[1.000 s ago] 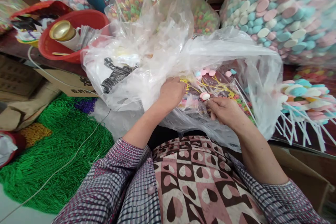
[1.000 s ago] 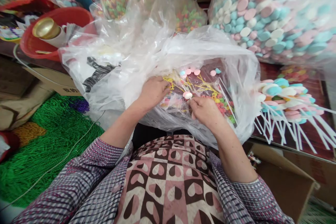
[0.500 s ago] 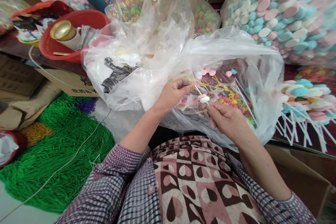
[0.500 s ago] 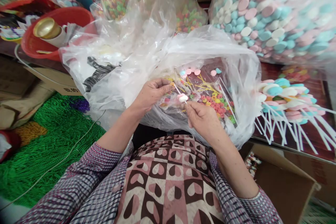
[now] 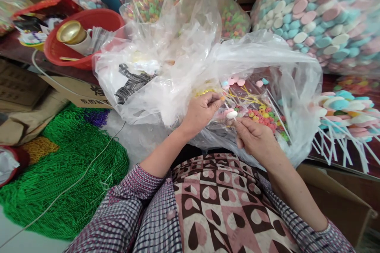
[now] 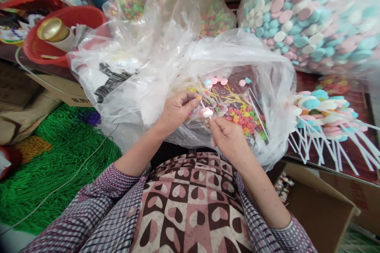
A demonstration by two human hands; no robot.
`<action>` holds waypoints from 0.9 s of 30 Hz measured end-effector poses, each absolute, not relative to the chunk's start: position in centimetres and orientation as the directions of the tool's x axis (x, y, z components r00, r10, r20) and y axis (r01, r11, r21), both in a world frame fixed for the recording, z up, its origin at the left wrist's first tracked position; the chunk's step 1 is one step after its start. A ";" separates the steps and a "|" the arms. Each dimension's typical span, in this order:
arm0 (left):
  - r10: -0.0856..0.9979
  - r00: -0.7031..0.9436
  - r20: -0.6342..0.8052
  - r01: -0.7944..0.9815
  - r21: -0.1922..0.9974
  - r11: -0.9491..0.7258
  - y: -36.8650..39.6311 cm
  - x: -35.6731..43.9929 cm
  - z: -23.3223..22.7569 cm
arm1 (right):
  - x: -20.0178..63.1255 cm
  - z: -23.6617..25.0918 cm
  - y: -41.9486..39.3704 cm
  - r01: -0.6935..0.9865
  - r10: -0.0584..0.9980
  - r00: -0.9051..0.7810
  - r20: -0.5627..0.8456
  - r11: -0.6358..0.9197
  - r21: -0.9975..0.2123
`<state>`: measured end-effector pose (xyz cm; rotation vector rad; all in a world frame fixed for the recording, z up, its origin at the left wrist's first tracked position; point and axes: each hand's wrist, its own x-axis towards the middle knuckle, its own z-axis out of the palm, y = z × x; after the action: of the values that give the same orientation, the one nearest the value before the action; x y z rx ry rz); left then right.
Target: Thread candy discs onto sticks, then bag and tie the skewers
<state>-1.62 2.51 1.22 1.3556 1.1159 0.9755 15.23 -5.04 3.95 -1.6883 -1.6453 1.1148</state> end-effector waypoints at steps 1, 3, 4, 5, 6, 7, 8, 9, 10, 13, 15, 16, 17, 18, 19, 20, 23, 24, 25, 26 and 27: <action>0.974 0.226 -0.032 0.088 0.996 0.012 2.5 -1.6 1.4 | 15.2 3.9 -5.2 0.535 0.977 -0.083 -0.195 -0.122 -0.836; 0.970 0.235 -0.069 0.032 0.997 0.063 2.5 -1.6 1.8 | 15.1 3.7 -5.4 0.522 0.979 -0.080 -0.187 -0.119 -0.845; 0.962 0.250 -0.109 -0.009 0.993 0.115 2.6 -1.6 2.0 | 15.0 3.6 -5.5 0.511 0.982 -0.071 -0.177 -0.117 -0.851; 0.949 0.274 -0.156 -0.049 0.983 0.176 2.6 -1.4 2.1 | 15.0 3.6 -5.6 0.498 0.984 -0.060 -0.166 -0.115 -0.859; 0.931 0.306 -0.200 -0.082 0.968 0.235 2.5 -1.2 2.1 | 15.0 3.5 -5.7 0.484 0.987 -0.044 -0.156 -0.115 -0.868; 0.911 0.340 -0.233 -0.104 0.953 0.283 2.4 -1.0 2.1 | 15.1 3.4 -5.7 0.468 0.988 -0.030 -0.149 -0.118 -0.876; 0.892 0.375 -0.252 -0.112 0.943 0.314 2.3 -0.8 2.1 | 15.1 3.3 -5.7 0.453 0.989 -0.019 -0.149 -0.124 -0.883; 0.877 0.408 -0.254 -0.110 0.940 0.323 2.1 -0.6 2.1 | 15.2 3.2 -5.7 0.438 0.988 -0.014 -0.156 -0.134 -0.889; 0.871 0.429 -0.240 -0.096 0.946 0.308 2.0 -0.5 2.0 | 15.2 3.2 -5.7 0.422 0.986 -0.010 -0.166 -0.146 -0.895; 0.911 0.392 -0.130 0.117 0.989 0.091 2.3 -0.6 2.1 | 15.6 3.2 -5.6 0.371 0.981 0.020 -0.195 -0.189 -0.909; 0.948 0.317 -0.016 0.432 0.892 -0.129 3.3 -1.2 2.2 | 15.8 3.3 -5.5 0.339 0.978 0.053 -0.201 -0.207 -0.918; 0.955 0.295 0.031 0.597 0.775 -0.210 3.9 -1.5 2.3 | 16.0 3.3 -5.5 0.323 0.977 0.071 -0.199 -0.211 -0.923; 0.955 0.293 0.052 0.730 0.633 -0.258 4.6 -1.7 2.2 | 16.1 3.4 -5.5 0.307 0.977 0.084 -0.195 -0.212 -0.928; 0.953 0.300 0.048 0.822 0.494 -0.284 5.2 -1.8 2.1 | 16.1 3.4 -5.5 0.291 0.977 0.096 -0.189 -0.210 -0.933; 0.950 0.311 0.029 0.878 0.374 -0.298 5.8 -1.9 1.9 | 16.2 3.4 -5.5 0.281 0.977 0.105 -0.186 -0.208 -0.937; 0.947 0.322 0.002 0.907 0.285 -0.309 6.2 -1.9 1.6 | 16.2 3.4 -5.5 0.277 0.977 0.109 -0.183 -0.207 -0.938; 0.940 0.339 -0.039 0.929 0.173 -0.328 6.8 -1.6 0.7 | 16.3 3.2 -5.6 0.279 0.981 0.090 -0.173 -0.191 -0.941; 0.938 0.345 -0.034 0.926 0.174 -0.335 6.8 -1.5 0.5 | 16.4 3.2 -5.7 0.279 0.982 0.083 -0.168 -0.185 -0.942; 0.934 0.355 -0.023 0.919 0.189 -0.345 6.7 -1.5 0.5 | 16.5 3.1 -5.7 0.279 0.983 0.080 -0.165 -0.181 -0.943; 0.931 0.365 -0.004 0.908 0.220 -0.355 6.5 -1.6 0.5 | 16.5 3.1 -5.7 0.279 0.983 0.083 -0.165 -0.182 -0.943; 0.929 0.369 0.018 0.892 0.273 -0.359 6.3 -1.7 0.5 | 16.6 3.1 -5.8 0.280 0.982 0.088 -0.167 -0.186 -0.942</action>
<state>-1.71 6.31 0.53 2.4113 1.6333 0.2495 16.57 -5.77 3.06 -1.5892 -1.2822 1.1408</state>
